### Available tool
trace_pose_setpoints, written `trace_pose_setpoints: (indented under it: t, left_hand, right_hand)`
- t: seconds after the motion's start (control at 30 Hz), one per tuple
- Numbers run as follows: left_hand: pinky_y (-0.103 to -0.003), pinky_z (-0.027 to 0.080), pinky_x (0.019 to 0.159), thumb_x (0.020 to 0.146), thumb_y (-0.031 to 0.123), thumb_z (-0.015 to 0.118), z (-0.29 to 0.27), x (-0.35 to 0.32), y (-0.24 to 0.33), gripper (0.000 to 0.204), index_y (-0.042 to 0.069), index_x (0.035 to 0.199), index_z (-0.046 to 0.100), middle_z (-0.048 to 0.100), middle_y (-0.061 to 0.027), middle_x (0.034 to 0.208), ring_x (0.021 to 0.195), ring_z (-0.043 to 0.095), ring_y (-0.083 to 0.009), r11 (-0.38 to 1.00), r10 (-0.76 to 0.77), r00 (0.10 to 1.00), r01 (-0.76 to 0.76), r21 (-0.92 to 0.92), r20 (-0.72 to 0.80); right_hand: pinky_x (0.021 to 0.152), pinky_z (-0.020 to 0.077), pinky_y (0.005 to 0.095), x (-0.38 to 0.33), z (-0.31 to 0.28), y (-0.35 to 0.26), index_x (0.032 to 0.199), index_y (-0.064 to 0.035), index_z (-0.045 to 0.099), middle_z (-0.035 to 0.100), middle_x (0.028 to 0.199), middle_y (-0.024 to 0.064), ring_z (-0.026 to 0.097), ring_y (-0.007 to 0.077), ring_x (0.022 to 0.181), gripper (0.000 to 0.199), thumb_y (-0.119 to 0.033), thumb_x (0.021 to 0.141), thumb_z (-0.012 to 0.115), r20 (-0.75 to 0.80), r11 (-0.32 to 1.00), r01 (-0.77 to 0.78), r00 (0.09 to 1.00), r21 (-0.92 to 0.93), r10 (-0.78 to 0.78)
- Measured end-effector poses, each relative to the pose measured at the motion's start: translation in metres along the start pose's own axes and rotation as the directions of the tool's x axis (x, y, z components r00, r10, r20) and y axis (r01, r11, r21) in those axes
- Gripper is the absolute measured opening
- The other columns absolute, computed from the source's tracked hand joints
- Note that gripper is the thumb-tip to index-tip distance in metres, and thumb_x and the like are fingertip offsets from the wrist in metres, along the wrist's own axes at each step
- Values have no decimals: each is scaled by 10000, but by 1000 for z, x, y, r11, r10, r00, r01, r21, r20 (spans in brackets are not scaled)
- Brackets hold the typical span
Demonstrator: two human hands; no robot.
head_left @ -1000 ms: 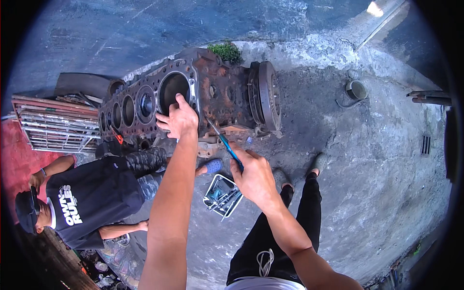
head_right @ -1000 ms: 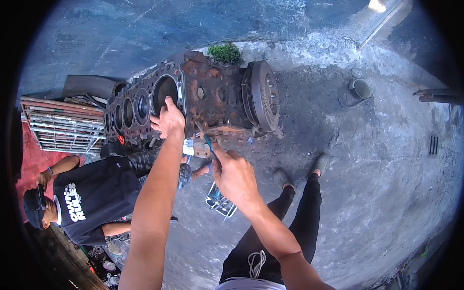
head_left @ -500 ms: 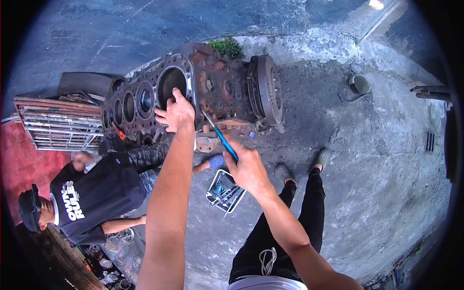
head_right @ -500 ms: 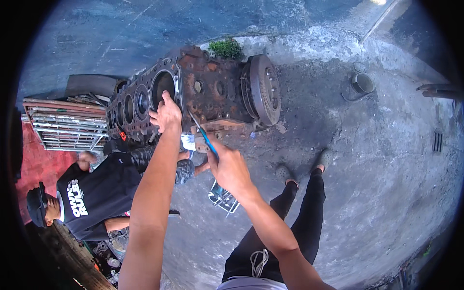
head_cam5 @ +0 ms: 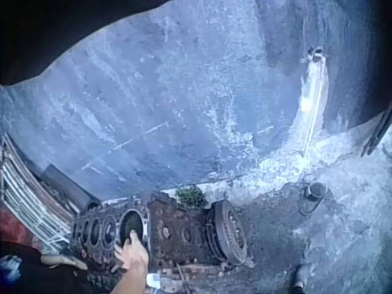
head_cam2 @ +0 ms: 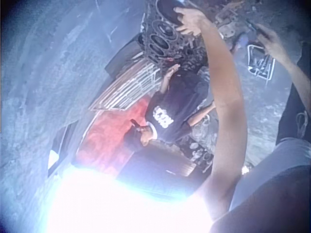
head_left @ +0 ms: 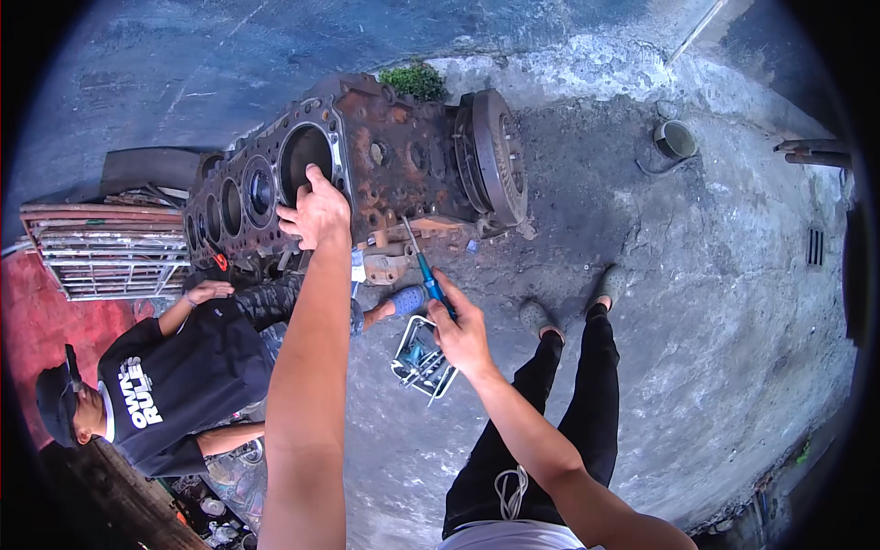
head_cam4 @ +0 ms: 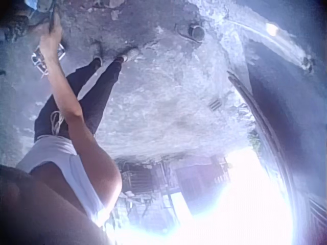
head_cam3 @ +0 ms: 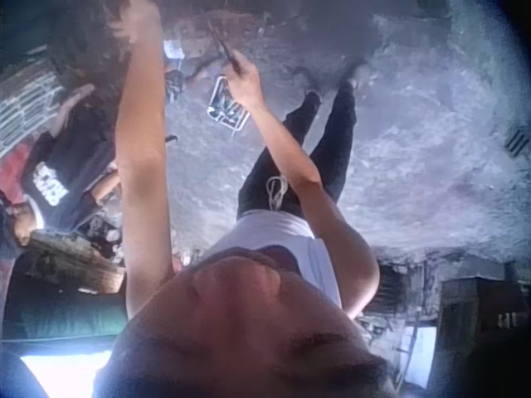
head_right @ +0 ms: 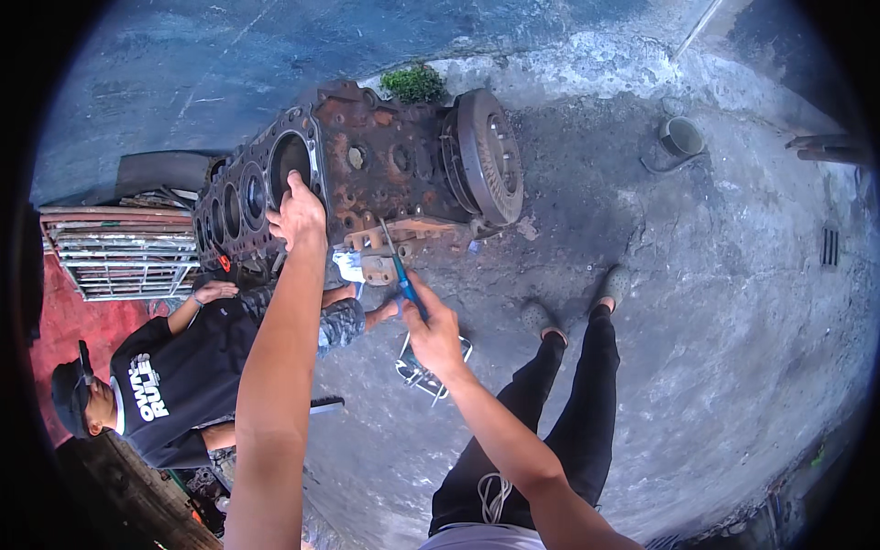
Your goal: Using a screwdriver and working with a partner to remove components from an engine block.
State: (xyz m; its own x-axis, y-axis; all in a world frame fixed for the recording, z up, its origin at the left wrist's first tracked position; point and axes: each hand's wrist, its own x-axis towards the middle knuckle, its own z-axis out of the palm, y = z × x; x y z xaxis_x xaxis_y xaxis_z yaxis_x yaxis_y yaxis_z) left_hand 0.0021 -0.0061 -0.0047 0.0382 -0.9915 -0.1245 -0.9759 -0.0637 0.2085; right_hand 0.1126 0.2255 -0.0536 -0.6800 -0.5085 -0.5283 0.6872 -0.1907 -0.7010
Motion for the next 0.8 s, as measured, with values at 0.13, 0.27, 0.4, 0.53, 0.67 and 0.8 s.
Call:
trace_pose_setpoints:
  t: [0.13, 0.27, 0.4, 0.53, 0.67, 0.8]
  left_hand:
    - [-613, 243, 1133, 931, 707, 310, -8, 3, -3, 734, 199, 1385, 583, 139, -173, 1634, 1501, 117, -355, 1000, 10, 1000, -10, -3, -16]
    - [-619, 240, 1131, 936, 700, 308, -3, 2, -3, 697, 236, 1366, 600, 132, -183, 1633, 1502, 109, -361, 1000, 0, 1000, 1, 7, -6]
    - [-619, 240, 1130, 944, 692, 296, -8, -7, 4, 714, 204, 1374, 592, 115, -187, 1634, 1504, 101, -361, 1000, 20, 1000, -20, 1, 10]
    - [-629, 235, 1126, 938, 705, 289, -6, -1, -4, 716, 225, 1378, 588, 110, -182, 1636, 1507, 85, -357, 1000, 18, 1000, -18, 16, 16]
    - [-631, 233, 1126, 937, 708, 293, -8, -3, -1, 718, 226, 1379, 588, 111, -180, 1637, 1506, 86, -358, 1000, 21, 1000, -22, 10, 16]
    - [-630, 234, 1127, 936, 711, 303, -5, 5, -4, 708, 239, 1383, 584, 106, -175, 1640, 1508, 83, -355, 1000, 10, 1000, -10, 16, 0]
  right_hand:
    - [871, 521, 363, -1, -3, -48, 1327, -25, 577, 681, 1127, 251, 704, 302, 1020, 402, -77, 928, 579, 20, 907, 160, 986, -390, -166]
    - [940, 508, 446, 18, -6, -95, 1301, -38, 595, 654, 1169, 258, 626, 423, 1096, 406, -83, 899, 572, 128, 822, 194, 981, -536, -148]
    - [871, 510, 463, 44, 12, -125, 1306, -23, 571, 657, 1030, 304, 628, 478, 1002, 409, -143, 915, 559, 107, 660, 72, 994, -748, 13]
    - [903, 504, 485, 23, 18, -137, 1325, -28, 555, 650, 1039, 313, 631, 468, 1006, 432, -136, 907, 547, 226, 613, 160, 974, -774, 32]
    - [873, 519, 477, 36, 0, -147, 1296, -58, 598, 664, 992, 295, 649, 453, 968, 414, -131, 889, 572, 281, 627, 183, 958, -757, 61]
    - [855, 528, 452, 33, -7, -138, 1315, -67, 593, 658, 991, 299, 646, 441, 973, 463, -97, 853, 616, 336, 573, 252, 941, -780, 44]
